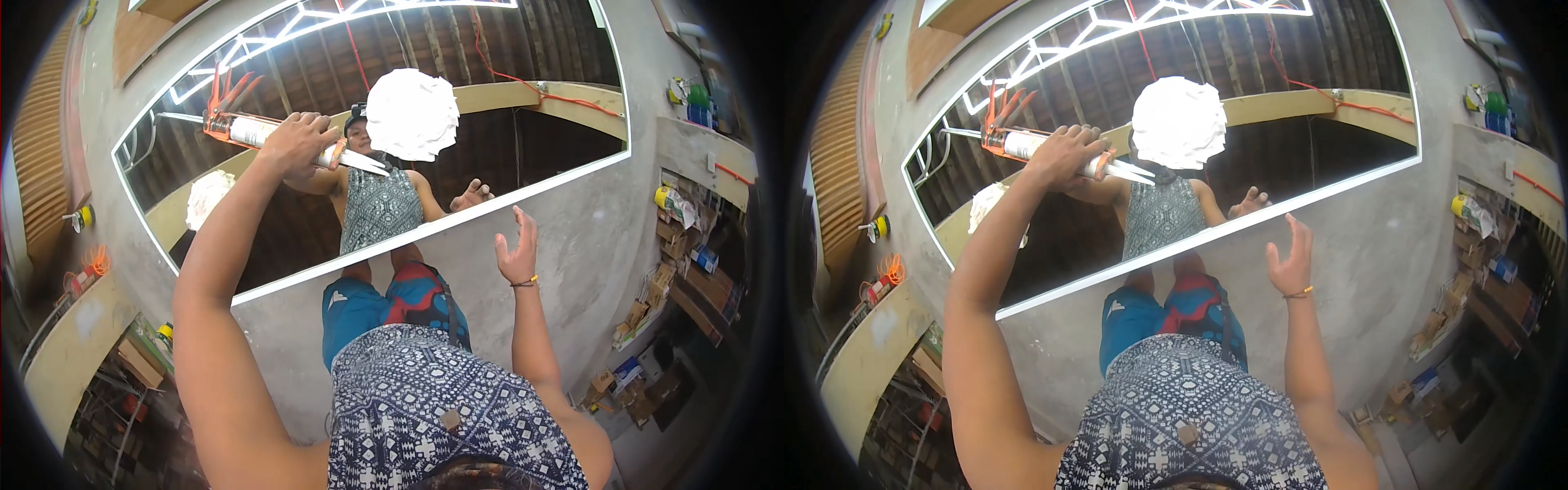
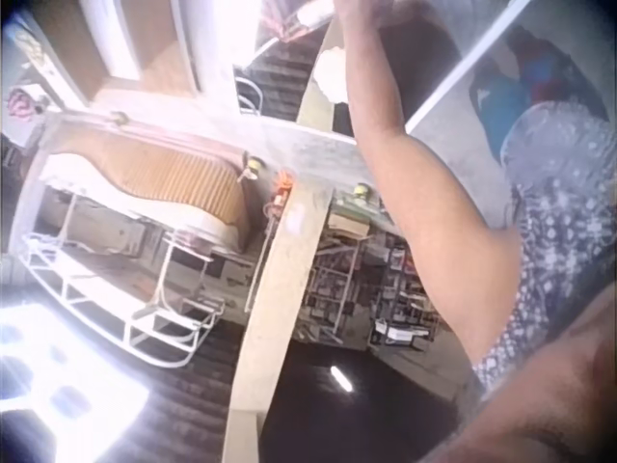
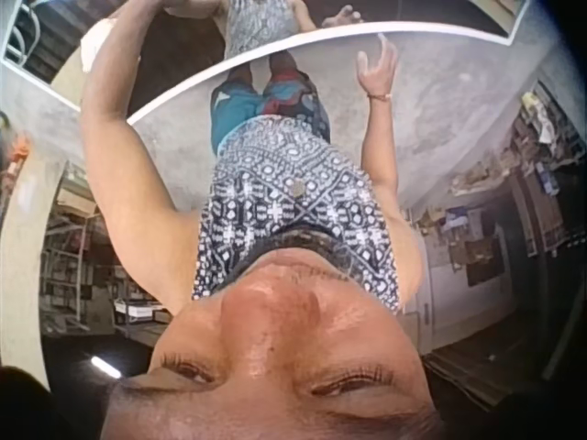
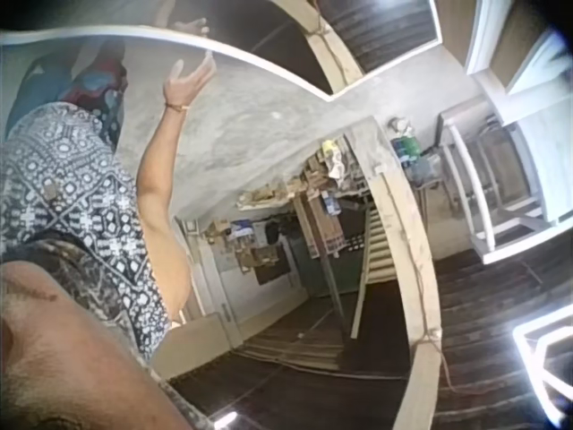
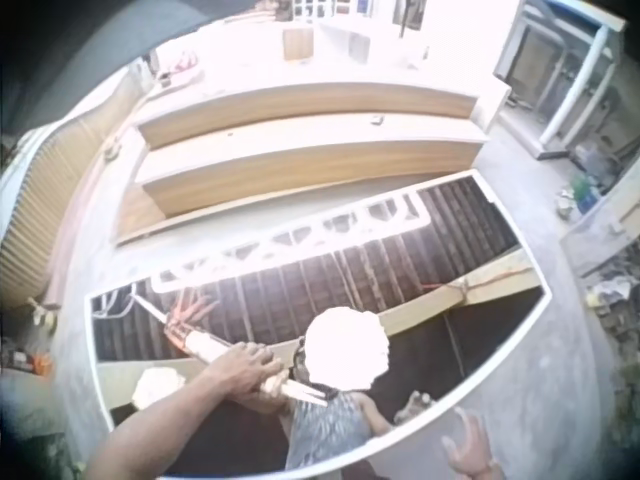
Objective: The person applies sealant to the edge of a mirror using a sealant gun and wipes the surface with a cloth.
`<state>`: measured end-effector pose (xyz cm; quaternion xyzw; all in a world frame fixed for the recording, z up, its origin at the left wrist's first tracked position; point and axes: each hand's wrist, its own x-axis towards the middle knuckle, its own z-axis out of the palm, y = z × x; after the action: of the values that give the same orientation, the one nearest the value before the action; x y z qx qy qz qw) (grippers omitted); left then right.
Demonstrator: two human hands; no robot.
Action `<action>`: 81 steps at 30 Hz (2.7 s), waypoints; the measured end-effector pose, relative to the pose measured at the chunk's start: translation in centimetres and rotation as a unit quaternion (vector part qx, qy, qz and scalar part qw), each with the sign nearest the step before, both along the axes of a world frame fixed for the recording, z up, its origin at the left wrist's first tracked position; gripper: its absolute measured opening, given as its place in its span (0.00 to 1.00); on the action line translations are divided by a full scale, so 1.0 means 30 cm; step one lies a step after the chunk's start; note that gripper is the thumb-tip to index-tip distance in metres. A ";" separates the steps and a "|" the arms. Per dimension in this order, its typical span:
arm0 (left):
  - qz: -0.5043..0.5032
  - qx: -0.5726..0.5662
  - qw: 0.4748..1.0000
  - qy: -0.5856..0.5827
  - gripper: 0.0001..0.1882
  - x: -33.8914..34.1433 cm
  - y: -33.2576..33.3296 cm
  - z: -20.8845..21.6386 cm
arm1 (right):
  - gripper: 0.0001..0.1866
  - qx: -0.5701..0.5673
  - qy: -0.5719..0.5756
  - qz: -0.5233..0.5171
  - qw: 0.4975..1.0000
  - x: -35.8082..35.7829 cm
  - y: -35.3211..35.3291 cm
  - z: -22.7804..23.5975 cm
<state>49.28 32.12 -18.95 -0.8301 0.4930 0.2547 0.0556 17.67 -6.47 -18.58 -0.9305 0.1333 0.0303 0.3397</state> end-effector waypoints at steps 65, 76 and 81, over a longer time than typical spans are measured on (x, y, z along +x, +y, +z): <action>0.477 -0.741 -0.049 0.469 0.33 -0.954 0.647 0.281 | 0.37 -0.140 -0.101 0.461 0.871 0.105 1.494 0.353; 0.673 -0.656 -0.076 0.334 0.39 -1.258 0.512 0.207 | 0.25 -0.087 0.018 0.514 0.853 -0.206 1.402 0.385; 0.681 -0.689 0.095 0.230 0.36 -1.470 0.407 0.139 | 0.29 0.126 0.094 0.411 0.898 -0.430 1.274 0.357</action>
<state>5.17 44.33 -14.78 -0.3941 -0.3306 -0.0865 -0.8532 4.76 31.75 -7.85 -0.8449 -0.2344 0.2709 0.3972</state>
